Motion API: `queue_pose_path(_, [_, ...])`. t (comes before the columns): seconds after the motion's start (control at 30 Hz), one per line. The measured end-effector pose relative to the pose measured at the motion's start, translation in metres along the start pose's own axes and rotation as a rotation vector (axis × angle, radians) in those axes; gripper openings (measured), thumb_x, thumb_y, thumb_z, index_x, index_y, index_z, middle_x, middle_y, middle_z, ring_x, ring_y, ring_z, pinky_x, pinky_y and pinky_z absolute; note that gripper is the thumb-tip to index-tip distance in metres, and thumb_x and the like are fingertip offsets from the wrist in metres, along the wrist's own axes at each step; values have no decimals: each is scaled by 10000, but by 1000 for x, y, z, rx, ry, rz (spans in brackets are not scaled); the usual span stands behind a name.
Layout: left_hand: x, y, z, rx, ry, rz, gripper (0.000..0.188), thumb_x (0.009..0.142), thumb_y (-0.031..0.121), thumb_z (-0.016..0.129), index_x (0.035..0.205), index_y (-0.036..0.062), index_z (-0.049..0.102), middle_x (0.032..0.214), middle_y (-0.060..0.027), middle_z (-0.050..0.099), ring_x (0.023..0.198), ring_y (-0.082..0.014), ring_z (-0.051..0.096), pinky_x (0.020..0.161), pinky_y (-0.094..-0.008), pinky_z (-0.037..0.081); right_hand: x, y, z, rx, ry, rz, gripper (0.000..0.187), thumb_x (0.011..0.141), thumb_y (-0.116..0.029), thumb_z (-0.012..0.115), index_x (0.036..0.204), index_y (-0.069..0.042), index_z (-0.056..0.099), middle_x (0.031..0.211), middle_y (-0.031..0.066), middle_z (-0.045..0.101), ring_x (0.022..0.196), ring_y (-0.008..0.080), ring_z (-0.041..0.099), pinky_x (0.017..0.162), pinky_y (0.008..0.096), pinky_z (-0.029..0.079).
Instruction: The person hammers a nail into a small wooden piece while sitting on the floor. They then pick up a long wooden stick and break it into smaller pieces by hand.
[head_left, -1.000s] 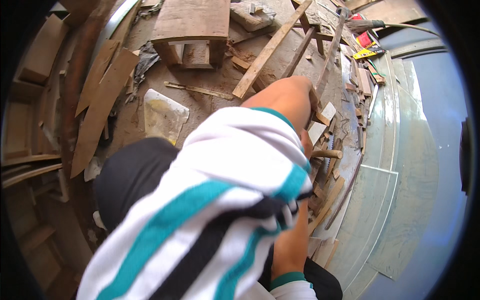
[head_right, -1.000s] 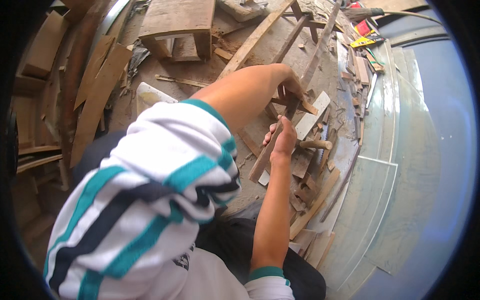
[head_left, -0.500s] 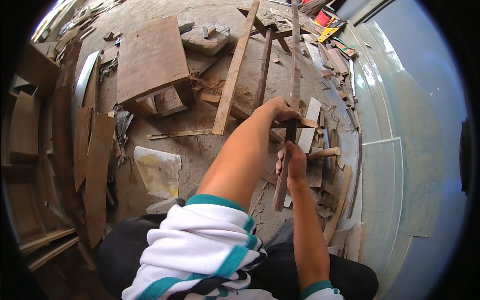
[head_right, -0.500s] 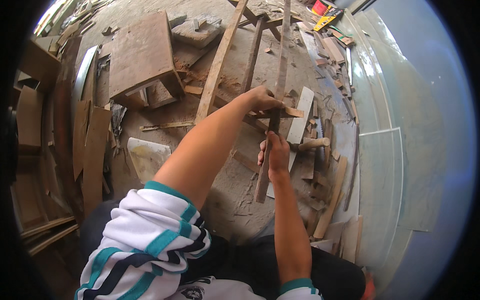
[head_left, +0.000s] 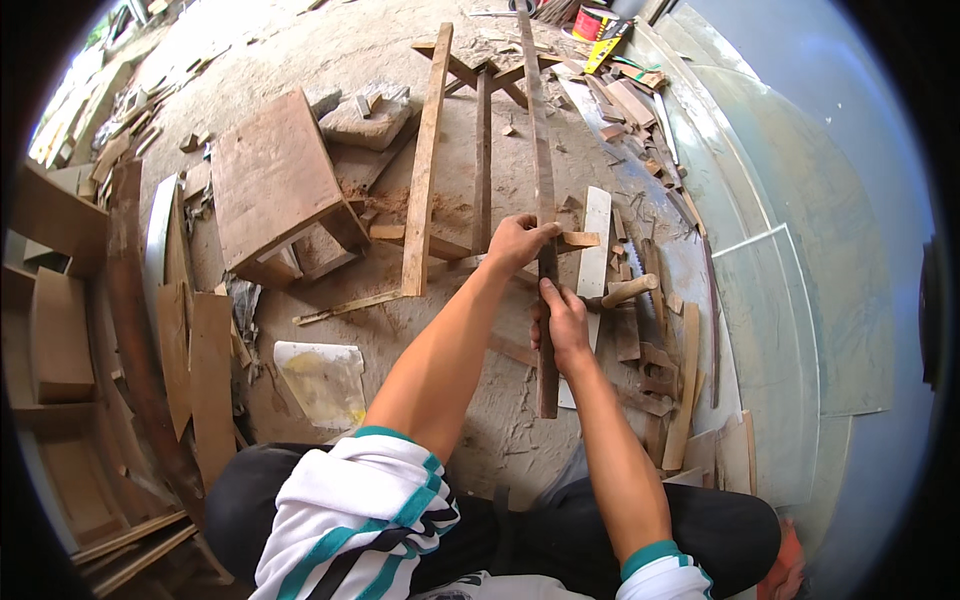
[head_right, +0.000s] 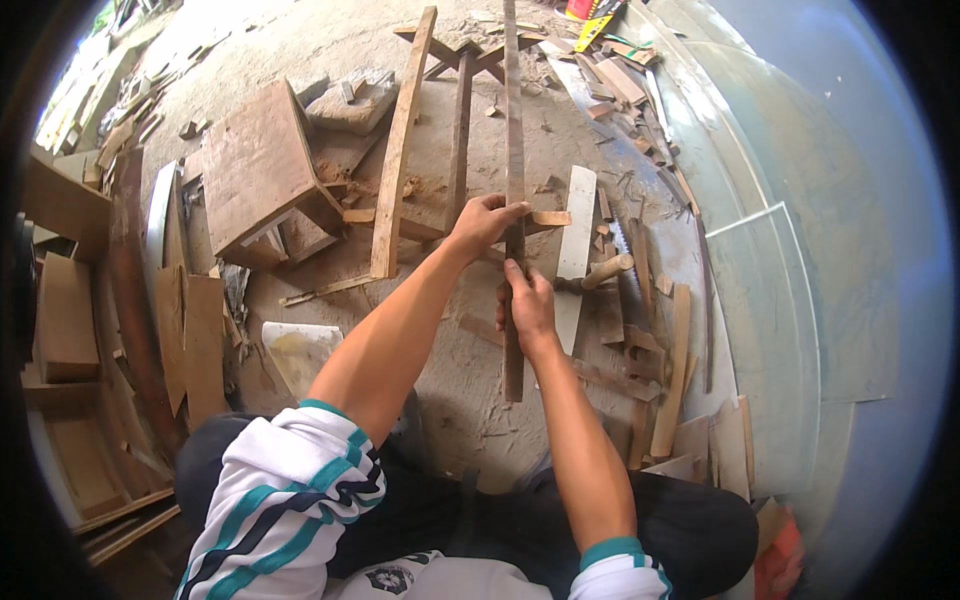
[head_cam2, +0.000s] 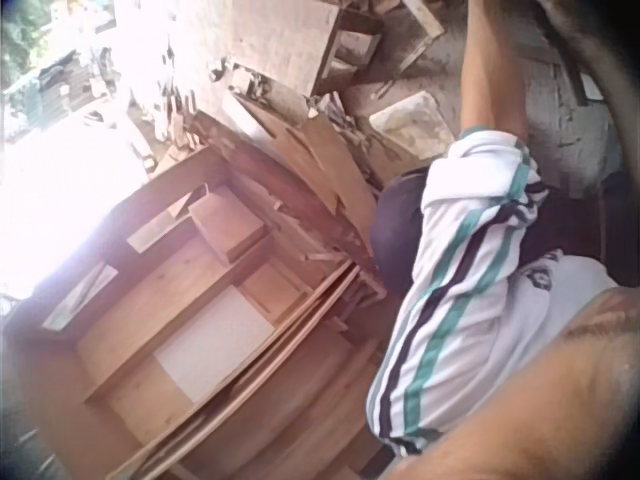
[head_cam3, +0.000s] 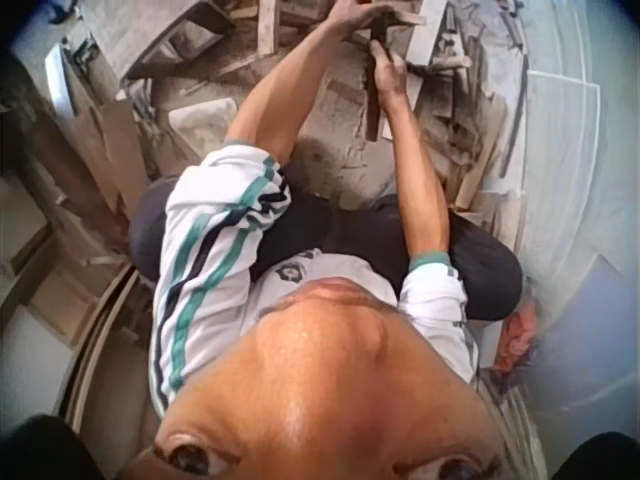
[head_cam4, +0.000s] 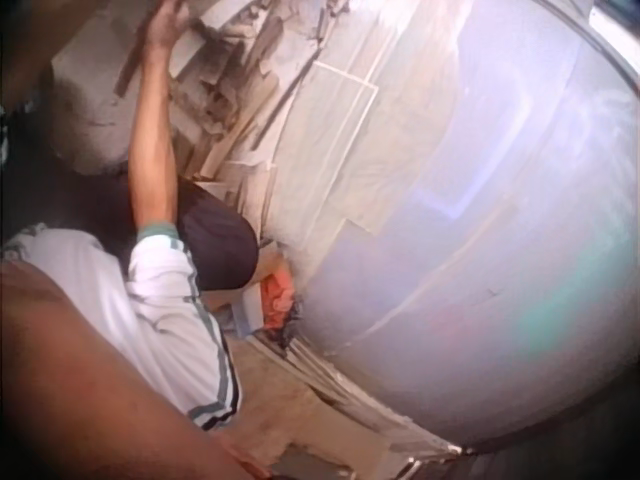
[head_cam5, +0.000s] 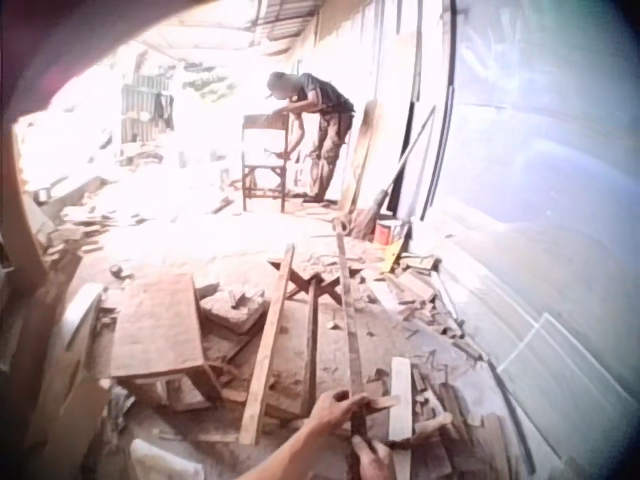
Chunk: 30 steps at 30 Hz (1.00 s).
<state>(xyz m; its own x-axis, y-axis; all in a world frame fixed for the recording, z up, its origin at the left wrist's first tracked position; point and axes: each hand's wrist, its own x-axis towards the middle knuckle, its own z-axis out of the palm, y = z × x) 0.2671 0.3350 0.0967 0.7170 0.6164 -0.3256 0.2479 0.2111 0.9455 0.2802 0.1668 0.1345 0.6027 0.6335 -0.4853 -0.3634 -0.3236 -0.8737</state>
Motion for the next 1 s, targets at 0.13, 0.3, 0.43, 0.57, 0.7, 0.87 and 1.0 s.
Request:
queue_pose_path(0.13, [0,2,-5,-12,0,-21,520,878,383,763,1156,-52,694,982,-95,706,882,-147,645,768,-291,517,-2,-5,5,24,3,25,315,992,-390,609,983,-79,557,671,44,553,450,153,534,388,320,429])
queue_pose_path(0.3, [2,0,-9,1,27,-4,527,880,377,768,1170,-55,687,1008,-96,704,875,-152,638,754,-292,510,-2,-7,6,9,-20,6,315,994,-381,599,999,-68,563,681,43,566,470,152,551,403,318,443])
queue_pose_path(0.43, [-4,10,-5,-73,-28,-67,446,891,367,765,1110,-17,709,921,-55,695,791,-116,611,703,-278,489,1,-3,1,49,-25,6,315,988,-380,603,981,-69,555,688,45,572,475,162,551,412,323,441])
queue_pose_path(0.57, [-4,12,-9,-61,-21,-69,395,898,371,760,1047,8,712,850,-21,675,727,-97,587,645,-262,467,2,-3,2,56,-27,9,311,991,-365,600,993,-56,566,689,46,576,478,160,559,428,320,443])
queue_pose_path(0.7, [0,21,-19,89,-44,-124,398,898,366,759,1083,17,711,872,-27,681,730,-111,600,656,-269,485,6,-2,3,107,-65,8,303,1006,-329,587,1047,-29,573,674,38,573,478,148,559,435,310,436])
queue_pose_path(0.87, [-5,47,-17,43,-114,-273,446,885,297,782,1157,-42,682,1008,-151,722,890,-254,714,814,-383,595,2,-4,-1,93,-64,23,313,1025,-322,571,1084,-16,576,661,39,582,478,138,557,440,300,430])
queue_pose_path(1.0, [-8,58,-11,49,-103,-340,458,856,273,816,1152,-47,677,1018,-154,720,911,-267,714,832,-398,601,4,-2,-6,114,-82,8,352,1027,-328,566,1129,9,577,655,42,590,480,133,555,445,298,430])
